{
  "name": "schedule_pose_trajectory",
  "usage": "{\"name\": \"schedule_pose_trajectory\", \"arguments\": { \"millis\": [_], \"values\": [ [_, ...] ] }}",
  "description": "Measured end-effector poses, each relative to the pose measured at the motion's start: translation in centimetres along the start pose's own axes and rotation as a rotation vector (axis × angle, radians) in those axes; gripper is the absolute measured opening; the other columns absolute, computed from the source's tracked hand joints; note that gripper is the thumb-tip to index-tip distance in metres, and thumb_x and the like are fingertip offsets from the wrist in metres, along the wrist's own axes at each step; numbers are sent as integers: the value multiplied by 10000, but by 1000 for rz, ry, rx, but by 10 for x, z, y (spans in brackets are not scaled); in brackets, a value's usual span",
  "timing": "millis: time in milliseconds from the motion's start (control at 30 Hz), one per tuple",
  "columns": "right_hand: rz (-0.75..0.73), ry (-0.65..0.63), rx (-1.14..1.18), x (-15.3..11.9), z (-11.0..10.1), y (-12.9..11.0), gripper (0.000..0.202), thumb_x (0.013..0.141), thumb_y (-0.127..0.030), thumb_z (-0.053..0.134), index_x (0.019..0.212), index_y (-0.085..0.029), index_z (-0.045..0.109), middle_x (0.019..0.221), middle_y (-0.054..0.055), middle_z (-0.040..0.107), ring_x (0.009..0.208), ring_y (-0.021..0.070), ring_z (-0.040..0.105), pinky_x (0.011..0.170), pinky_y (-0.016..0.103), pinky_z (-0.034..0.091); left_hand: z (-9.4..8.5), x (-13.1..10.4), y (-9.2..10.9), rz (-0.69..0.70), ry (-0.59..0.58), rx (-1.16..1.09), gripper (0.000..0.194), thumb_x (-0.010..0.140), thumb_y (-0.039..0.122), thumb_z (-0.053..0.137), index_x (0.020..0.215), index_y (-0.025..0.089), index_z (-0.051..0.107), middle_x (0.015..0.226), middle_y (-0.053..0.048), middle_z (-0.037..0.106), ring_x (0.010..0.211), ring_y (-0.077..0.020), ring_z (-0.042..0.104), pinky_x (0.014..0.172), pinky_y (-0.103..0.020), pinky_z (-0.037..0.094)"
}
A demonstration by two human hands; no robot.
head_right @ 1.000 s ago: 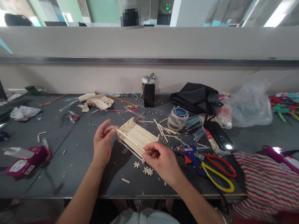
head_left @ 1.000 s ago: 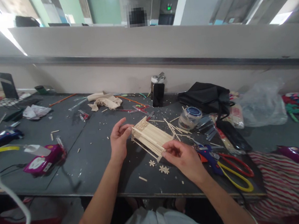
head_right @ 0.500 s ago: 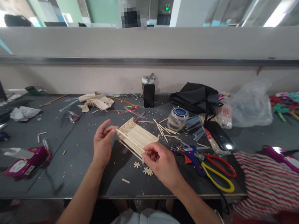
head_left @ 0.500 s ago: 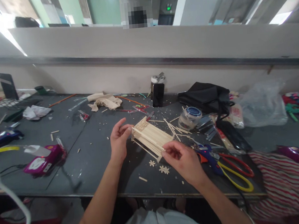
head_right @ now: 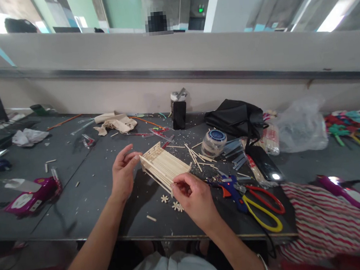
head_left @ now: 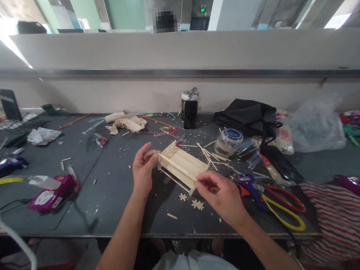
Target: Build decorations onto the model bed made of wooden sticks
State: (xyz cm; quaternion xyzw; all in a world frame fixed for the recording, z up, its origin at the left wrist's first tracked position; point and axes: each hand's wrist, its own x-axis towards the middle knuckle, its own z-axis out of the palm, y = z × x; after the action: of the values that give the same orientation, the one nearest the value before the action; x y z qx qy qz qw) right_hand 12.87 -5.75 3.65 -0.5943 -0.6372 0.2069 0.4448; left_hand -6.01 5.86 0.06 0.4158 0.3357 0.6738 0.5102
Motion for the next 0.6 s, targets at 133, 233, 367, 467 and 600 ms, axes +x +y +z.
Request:
{"name": "schedule_pose_trajectory", "arguments": {
  "millis": [133, 233, 367, 467, 600],
  "values": [
    [-17, 2, -7, -1, 1, 0, 65, 822, -241, 605, 793, -195, 641, 703, -9, 640, 604, 115, 600, 561, 203, 475, 0, 0, 1, -5, 1, -10, 424, 698, 176, 744, 1107, 212, 636, 831, -6, 722, 809, -123, 659, 839, -270, 483],
    [-23, 2, -15, -1, 2, -1, 69, 823, -233, 599, 780, -195, 636, 693, -10, 633, 599, 116, 602, 560, 204, 475, 1, 0, 1, -7, -3, -10, 422, 701, 175, 742, 1108, 211, 635, 834, -8, 723, 807, -121, 657, 832, -266, 484],
    [-33, 7, -24, -2, 3, 0, 79, 824, -235, 594, 768, -193, 628, 681, -12, 628, 594, 118, 602, 565, 209, 474, 0, 0, 1, -13, 1, -8, 426, 696, 183, 746, 1107, 211, 635, 826, -8, 722, 805, -127, 658, 832, -273, 486],
    [-35, 9, -24, -2, 3, 1, 82, 824, -237, 592, 763, -194, 627, 679, -13, 627, 596, 119, 603, 570, 210, 475, -1, 0, 0, -18, 2, -9, 427, 696, 189, 746, 1107, 211, 636, 826, -9, 722, 803, -130, 659, 832, -279, 487],
    [-23, 11, -26, -3, 4, 2, 84, 821, -239, 592, 758, -194, 628, 671, -13, 630, 594, 119, 607, 562, 208, 473, -1, 0, -1, -21, 8, -16, 427, 693, 187, 749, 1105, 209, 638, 829, -12, 722, 805, -131, 661, 833, -279, 490]
  ]
}}
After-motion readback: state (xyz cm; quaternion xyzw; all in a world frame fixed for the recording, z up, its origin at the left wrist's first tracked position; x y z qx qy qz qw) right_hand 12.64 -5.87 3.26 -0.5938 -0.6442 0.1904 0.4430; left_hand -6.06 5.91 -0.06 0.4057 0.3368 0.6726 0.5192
